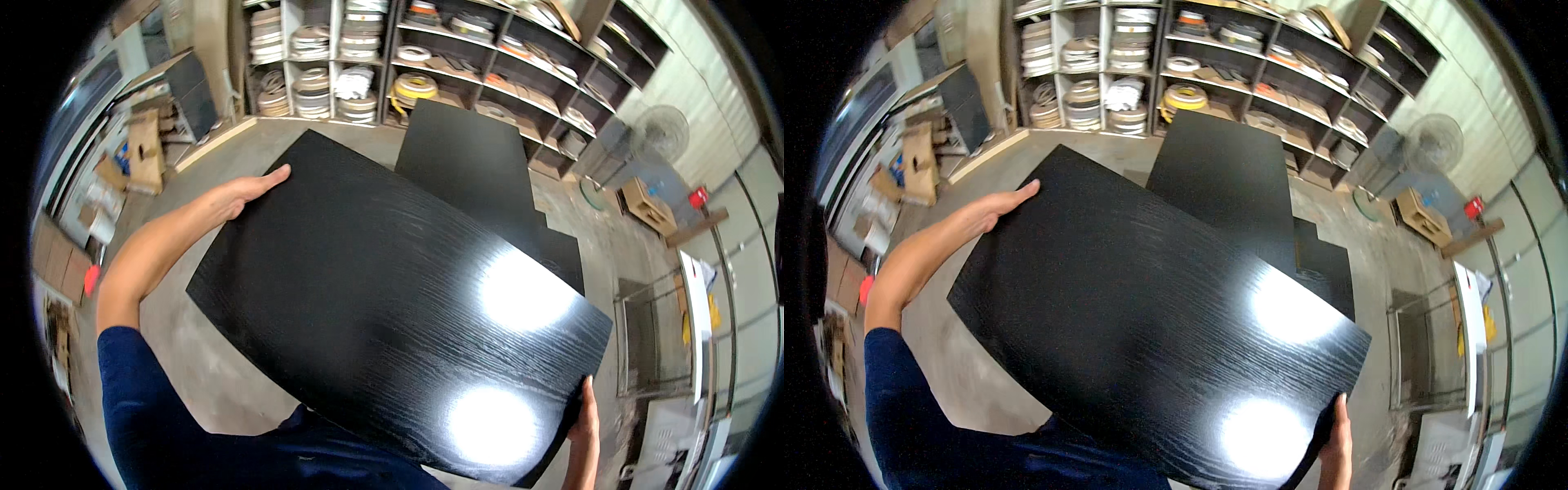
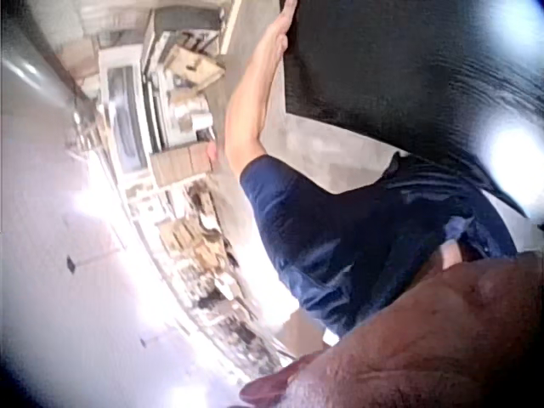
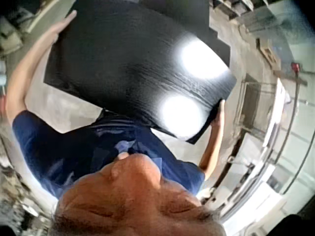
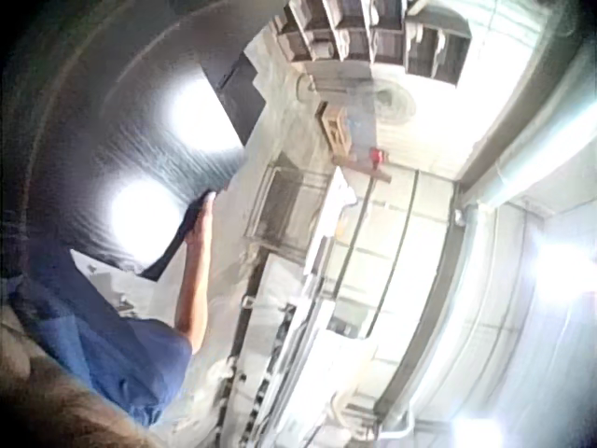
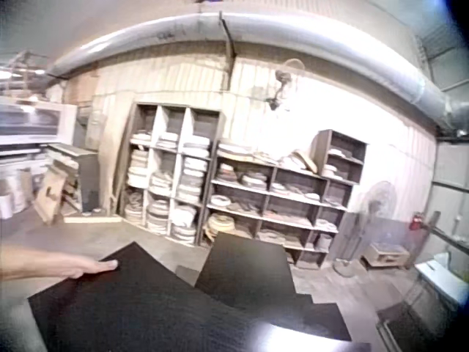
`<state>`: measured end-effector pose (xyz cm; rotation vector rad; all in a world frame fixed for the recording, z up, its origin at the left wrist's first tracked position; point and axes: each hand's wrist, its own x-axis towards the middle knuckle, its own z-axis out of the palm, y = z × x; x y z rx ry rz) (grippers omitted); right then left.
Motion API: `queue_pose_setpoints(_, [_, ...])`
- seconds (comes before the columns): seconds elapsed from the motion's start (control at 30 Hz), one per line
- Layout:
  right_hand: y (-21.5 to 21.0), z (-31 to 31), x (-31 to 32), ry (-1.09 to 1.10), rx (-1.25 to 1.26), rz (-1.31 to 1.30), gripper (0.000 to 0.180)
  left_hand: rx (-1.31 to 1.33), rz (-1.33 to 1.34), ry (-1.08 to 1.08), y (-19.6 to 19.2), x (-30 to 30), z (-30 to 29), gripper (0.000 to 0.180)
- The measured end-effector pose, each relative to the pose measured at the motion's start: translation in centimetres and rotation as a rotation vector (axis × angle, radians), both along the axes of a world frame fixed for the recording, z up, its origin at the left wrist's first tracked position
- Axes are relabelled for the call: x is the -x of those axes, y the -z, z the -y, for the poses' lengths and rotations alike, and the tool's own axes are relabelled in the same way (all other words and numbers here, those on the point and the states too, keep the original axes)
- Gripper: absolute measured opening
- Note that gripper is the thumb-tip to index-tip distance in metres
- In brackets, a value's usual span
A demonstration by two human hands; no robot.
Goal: The person lifts large black wooden panels from a workbench one at a time and carries them to a stack on the floor, placing each panel carefully on top of the pile.
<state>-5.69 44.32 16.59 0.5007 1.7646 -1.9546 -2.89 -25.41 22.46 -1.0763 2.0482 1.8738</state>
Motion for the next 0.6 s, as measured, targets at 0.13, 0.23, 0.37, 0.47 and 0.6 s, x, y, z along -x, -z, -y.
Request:
queue_pose_setpoints(0.13, [-0.7,5.9,-4.7,0.353,-0.033,0.011,0.053,0.012,0.102,0.244,1.4,11.8,3.1,0.075])
queue_pose_setpoints(0.23, [0.8,6.6,-8.3,0.474,-0.078,0.078,0.06,-0.041,0.124,0.442,1.6,19.7,2.7,0.075])
queue_pose_setpoints(0.37, [0.1,12.8,-10.8,0.686,-0.24,0.109,0.037,0.13,0.162,0.625,4.4,30.0,4.7,0.088])
queue_pose_setpoints(0.47, [1.6,14.1,-12.2,0.619,-0.206,0.066,0.033,0.21,0.161,0.752,5.8,37.1,4.0,0.097])
queue_pose_setpoints(0.6, [-0.1,22.8,-9.6,0.938,-0.157,0.002,0.037,0.164,0.166,0.868,2.7,42.0,1.9,0.095])
